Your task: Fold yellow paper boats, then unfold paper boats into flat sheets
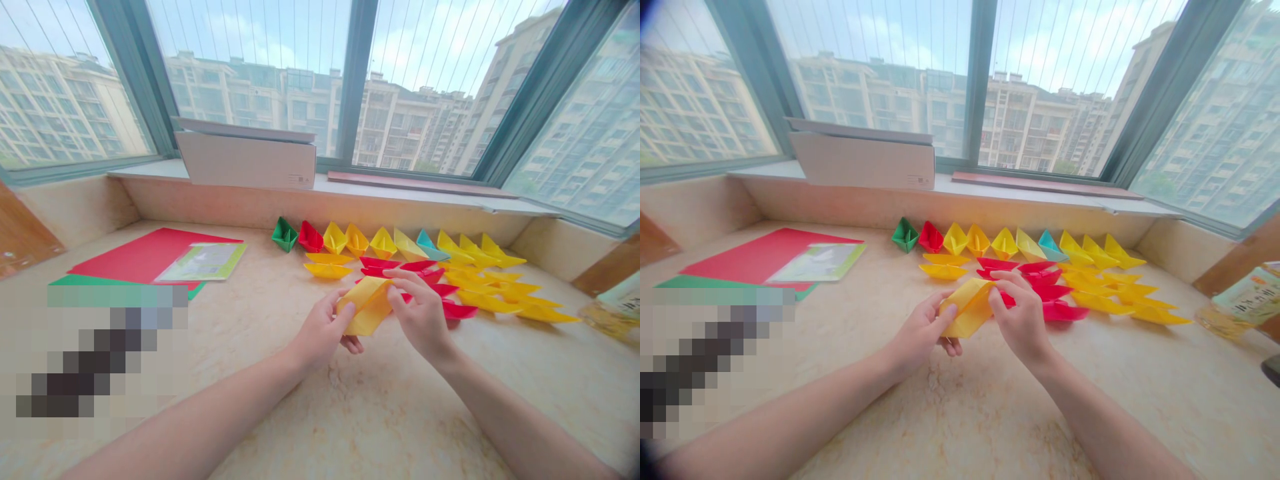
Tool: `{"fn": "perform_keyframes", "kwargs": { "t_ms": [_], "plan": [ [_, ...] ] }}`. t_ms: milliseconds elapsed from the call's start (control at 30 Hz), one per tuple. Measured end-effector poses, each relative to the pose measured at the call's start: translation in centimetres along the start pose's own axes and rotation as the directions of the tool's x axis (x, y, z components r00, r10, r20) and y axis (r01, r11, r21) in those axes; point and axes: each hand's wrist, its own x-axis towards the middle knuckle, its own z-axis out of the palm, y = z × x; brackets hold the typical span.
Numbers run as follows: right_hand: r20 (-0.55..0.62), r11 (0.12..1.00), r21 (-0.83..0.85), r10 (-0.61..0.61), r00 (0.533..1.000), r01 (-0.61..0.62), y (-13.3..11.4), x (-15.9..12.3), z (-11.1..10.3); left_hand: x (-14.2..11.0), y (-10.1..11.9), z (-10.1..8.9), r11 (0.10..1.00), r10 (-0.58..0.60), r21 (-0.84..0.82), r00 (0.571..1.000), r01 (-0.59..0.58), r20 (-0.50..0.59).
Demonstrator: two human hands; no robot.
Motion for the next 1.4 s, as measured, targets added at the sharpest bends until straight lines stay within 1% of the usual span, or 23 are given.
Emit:
{"fn": "perform_keyframes", "kwargs": {
  "t_ms": [100, 200, 333, 433, 500, 633, 700, 1000, 1200, 1400],
  "plan": [
    [0.073, 1.000, 0.004, 0.018, 0.997, -0.018, -0.2, -0.2, 0.0, -0.1, 0.1, 0.1, 1.000, -0.010, -0.005, 1.000, 0.010, -0.008],
    [0.112, 1.000, -0.013, 0.004, 0.994, -0.002, -0.3, -0.3, 0.0, -0.1, 0.1, 0.1, 1.000, -0.020, -0.001, 1.000, 0.020, -0.022],
    [0.141, 0.999, -0.032, -0.019, 0.990, 0.024, -0.4, -0.2, 0.0, 0.1, -0.1, 0.0, 1.000, -0.015, 0.013, 1.000, 0.015, -0.026],
    [0.139, 0.999, -0.034, -0.009, 0.990, 0.014, -0.1, 0.0, 0.1, 0.1, -0.2, -0.2, 0.999, 0.000, 0.039, 1.000, 0.001, -0.029],
    [0.127, 0.999, -0.034, 0.028, 0.992, -0.024, 0.1, 0.0, 0.1, 0.1, -0.2, -0.2, 0.998, 0.008, 0.055, 1.000, -0.007, -0.025],
    [0.128, 0.989, -0.019, 0.148, 0.981, -0.147, 0.6, 0.1, 0.1, 0.0, 0.0, -0.2, 0.998, 0.016, 0.067, 1.000, -0.015, -0.018],
    [0.133, 0.984, 0.003, 0.174, 0.976, -0.176, 0.7, 0.1, 0.1, -0.1, 0.1, -0.2, 0.997, 0.021, 0.069, 1.000, -0.020, -0.019],
    [0.173, 0.992, 0.080, 0.079, 0.982, -0.094, 0.5, 0.0, 0.0, 0.0, 0.2, -0.2, 0.996, 0.007, 0.087, 0.998, -0.001, -0.063],
    [0.187, 0.998, 0.054, 0.023, 0.982, -0.034, 0.2, 0.0, 0.0, -0.1, 0.3, -0.1, 0.998, 0.012, 0.061, 0.999, -0.009, -0.046],
    [0.173, 0.999, 0.043, -0.018, 0.985, 0.011, -0.1, 0.0, -0.1, -0.2, 0.6, 0.0, 0.993, 0.045, 0.113, 0.998, -0.039, -0.050]
  ]
}}
